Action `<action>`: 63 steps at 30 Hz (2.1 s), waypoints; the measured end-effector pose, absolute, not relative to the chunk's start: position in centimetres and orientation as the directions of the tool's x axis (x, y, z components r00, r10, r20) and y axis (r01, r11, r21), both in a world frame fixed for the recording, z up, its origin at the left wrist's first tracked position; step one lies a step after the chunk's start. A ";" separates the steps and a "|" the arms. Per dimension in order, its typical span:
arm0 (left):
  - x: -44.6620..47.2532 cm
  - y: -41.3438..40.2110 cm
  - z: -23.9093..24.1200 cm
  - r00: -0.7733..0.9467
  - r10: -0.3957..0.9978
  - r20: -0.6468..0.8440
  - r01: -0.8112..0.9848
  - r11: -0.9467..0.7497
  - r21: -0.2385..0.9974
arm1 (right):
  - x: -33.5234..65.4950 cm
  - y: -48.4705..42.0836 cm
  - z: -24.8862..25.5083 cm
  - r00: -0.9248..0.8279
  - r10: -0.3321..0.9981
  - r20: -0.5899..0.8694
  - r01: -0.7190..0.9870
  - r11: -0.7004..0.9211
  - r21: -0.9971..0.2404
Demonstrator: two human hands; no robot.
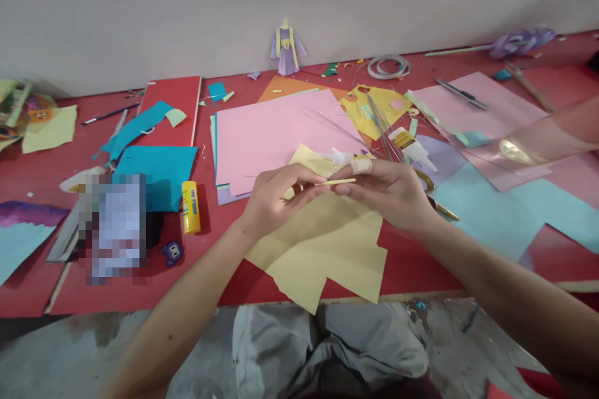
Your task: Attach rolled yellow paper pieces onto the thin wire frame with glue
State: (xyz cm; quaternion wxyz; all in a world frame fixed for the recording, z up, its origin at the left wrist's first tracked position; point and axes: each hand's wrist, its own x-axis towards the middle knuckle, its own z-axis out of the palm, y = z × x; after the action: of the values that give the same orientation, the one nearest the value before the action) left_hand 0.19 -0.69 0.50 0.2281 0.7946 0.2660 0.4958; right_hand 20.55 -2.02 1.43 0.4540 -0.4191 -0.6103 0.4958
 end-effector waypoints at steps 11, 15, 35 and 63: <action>0.3 -0.4 0.4 0.431 0.561 0.707 0.168 -0.820 0.548 | 20.6 -2.1 0.9 -0.257 0.952 0.168 0.109 0.201 -0.974; 0.4 -0.4 0.5 0.423 0.556 0.715 0.171 -0.825 0.539 | 20.7 -2.2 0.8 -0.277 0.949 0.150 0.127 0.191 -0.973; 0.1 -0.5 0.9 0.396 0.602 0.693 0.206 -0.794 0.572 | 20.8 -2.2 0.9 -0.230 0.895 0.383 0.358 0.444 -0.821; 0.0 -0.5 0.8 0.362 0.648 0.670 0.180 -0.754 0.632 | 21.0 -2.4 0.4 -0.190 0.907 0.375 0.374 0.420 -0.827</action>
State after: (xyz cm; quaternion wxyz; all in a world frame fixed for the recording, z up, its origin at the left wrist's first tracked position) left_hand 0.01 -0.47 0.80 0.2340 0.7912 0.2616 0.5007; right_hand 21.00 -2.40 0.36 0.4503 -0.4495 -0.7123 0.2962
